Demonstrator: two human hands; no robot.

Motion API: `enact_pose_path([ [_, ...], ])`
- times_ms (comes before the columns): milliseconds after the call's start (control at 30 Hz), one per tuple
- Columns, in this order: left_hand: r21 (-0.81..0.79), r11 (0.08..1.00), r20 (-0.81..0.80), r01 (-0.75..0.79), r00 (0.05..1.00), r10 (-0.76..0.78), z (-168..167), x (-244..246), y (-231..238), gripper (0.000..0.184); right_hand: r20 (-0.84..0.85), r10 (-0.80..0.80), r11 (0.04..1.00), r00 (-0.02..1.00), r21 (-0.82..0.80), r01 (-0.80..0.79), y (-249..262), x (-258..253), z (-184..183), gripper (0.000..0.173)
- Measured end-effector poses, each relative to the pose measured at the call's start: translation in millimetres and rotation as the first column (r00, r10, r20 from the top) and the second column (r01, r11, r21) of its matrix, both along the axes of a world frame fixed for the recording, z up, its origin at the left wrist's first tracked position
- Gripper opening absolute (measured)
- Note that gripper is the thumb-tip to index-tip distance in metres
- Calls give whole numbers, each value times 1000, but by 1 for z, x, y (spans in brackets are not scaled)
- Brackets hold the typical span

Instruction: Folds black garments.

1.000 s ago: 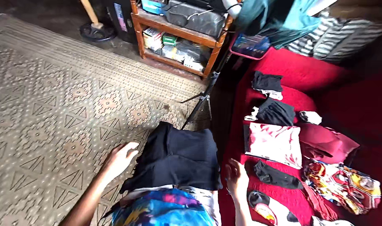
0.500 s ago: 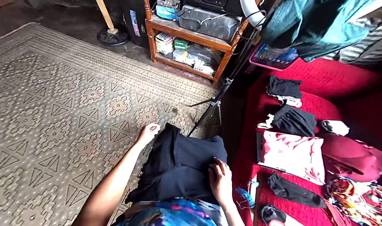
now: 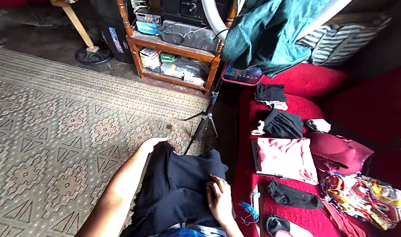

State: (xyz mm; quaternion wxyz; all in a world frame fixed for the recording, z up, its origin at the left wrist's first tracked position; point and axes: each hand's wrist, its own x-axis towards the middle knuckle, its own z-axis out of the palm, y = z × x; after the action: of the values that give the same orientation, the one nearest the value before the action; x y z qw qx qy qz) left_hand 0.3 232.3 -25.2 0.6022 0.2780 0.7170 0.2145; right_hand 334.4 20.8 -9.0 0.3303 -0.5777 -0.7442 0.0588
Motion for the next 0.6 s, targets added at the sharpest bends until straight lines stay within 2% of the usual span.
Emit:
enact_pose_path([
  [167, -16, 996, -35, -86, 996, 86, 1, -11, -6, 47, -15, 8, 998, 1000, -57, -9, -1, -1, -2, 22],
  [333, 24, 994, -64, -103, 992, 104, 14, -34, -1, 54, -8, 32, 996, 999, -83, -33, 5, 0, 3, 23],
  [400, 68, 982, -96, -176, 979, 182, 21, -39, 1, 55, -11, 61, 991, 998, -118, -62, 6, 3, 8, 23],
  [500, 268, 903, -40, -335, 933, 357, 45, -38, 5, 47, -88, 83, 980, 993, -173, -98, 9, 10, 20, 21],
  [533, 358, 868, 18, -345, 932, 363, 56, -37, 4, 44, -133, 80, 979, 988, -176, -103, 9, 13, 23, 21],
  [600, 526, 800, 101, -289, 955, 279, 87, -29, -2, 47, -260, 41, 976, 965, -194, -94, 10, 19, 30, 21],
])
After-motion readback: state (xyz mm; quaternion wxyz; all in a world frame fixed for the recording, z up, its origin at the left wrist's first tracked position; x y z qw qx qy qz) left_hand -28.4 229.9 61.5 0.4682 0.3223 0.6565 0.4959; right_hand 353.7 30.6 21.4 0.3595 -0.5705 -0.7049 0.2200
